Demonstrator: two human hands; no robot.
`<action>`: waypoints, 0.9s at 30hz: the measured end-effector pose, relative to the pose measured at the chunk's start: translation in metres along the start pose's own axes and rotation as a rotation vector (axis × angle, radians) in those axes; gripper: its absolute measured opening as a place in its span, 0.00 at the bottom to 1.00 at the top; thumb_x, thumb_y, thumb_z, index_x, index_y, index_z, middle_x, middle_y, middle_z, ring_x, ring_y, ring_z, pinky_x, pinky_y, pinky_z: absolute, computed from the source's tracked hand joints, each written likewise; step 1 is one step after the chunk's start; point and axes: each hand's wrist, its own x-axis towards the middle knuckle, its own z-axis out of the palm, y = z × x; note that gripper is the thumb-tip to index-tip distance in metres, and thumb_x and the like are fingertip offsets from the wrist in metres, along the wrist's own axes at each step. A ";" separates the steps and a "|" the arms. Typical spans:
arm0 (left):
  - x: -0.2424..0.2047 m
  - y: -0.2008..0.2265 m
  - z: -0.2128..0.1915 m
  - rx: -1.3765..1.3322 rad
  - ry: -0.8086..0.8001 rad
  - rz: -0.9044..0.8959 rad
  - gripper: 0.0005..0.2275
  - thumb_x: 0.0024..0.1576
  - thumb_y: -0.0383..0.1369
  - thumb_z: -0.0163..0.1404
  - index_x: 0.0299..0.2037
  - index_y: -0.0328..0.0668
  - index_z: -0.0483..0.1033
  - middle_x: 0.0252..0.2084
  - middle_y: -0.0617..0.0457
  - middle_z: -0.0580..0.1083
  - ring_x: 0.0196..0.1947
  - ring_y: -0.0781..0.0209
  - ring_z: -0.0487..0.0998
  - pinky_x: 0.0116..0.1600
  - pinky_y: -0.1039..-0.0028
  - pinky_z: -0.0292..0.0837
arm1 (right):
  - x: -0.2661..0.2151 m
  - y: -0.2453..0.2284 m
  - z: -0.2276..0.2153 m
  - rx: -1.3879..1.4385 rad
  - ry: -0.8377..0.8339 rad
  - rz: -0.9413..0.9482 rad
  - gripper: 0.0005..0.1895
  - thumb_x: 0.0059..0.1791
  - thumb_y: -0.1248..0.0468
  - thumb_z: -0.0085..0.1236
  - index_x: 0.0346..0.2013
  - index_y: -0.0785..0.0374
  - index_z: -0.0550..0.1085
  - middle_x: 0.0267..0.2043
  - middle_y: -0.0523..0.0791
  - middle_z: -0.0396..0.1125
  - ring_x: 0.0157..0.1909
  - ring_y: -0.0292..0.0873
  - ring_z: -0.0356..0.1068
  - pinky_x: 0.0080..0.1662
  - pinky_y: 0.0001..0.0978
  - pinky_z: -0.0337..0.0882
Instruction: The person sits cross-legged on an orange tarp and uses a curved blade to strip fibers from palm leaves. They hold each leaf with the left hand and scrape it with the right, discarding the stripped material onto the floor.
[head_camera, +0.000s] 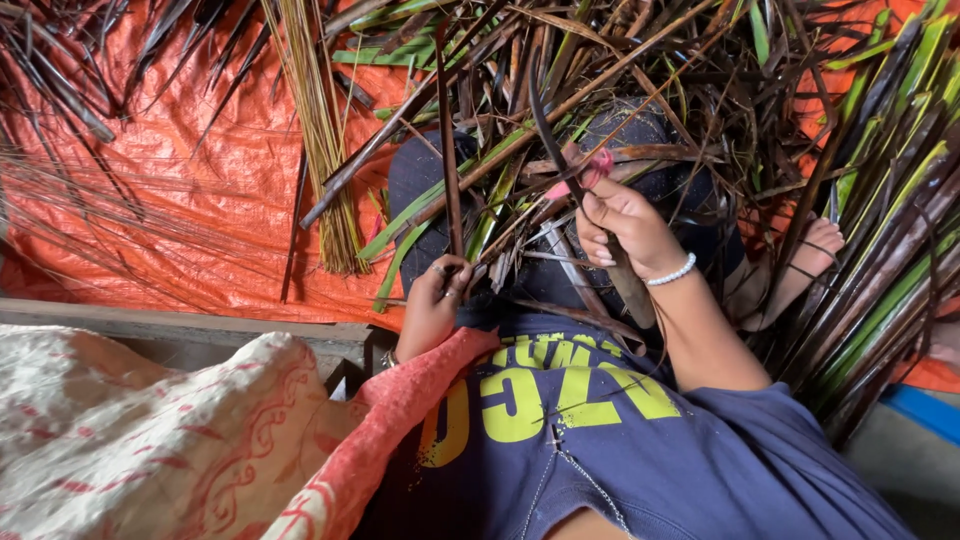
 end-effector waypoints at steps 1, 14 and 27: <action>-0.002 0.004 0.000 -0.013 -0.017 -0.012 0.05 0.64 0.28 0.47 0.41 0.40 0.77 0.19 0.49 0.72 0.25 0.57 0.70 0.38 0.64 0.69 | 0.001 0.006 -0.010 0.019 0.030 -0.028 0.10 0.59 0.63 0.44 0.36 0.63 0.68 0.16 0.42 0.48 0.12 0.40 0.58 0.13 0.26 0.62; 0.005 -0.037 -0.007 0.574 0.065 0.049 0.39 0.52 0.36 0.63 0.74 0.51 0.55 0.61 0.29 0.65 0.61 0.27 0.62 0.66 0.33 0.48 | -0.019 0.008 -0.041 0.016 0.108 -0.137 0.10 0.59 0.63 0.44 0.49 0.61 0.72 0.16 0.40 0.50 0.14 0.37 0.59 0.16 0.23 0.63; 0.017 0.030 0.056 -0.173 -0.251 -0.036 0.06 0.64 0.27 0.44 0.37 0.40 0.74 0.24 0.51 0.73 0.23 0.62 0.68 0.32 0.72 0.69 | -0.044 0.002 -0.054 0.114 0.009 -0.157 0.10 0.59 0.63 0.44 0.46 0.64 0.73 0.14 0.40 0.51 0.13 0.38 0.60 0.14 0.25 0.65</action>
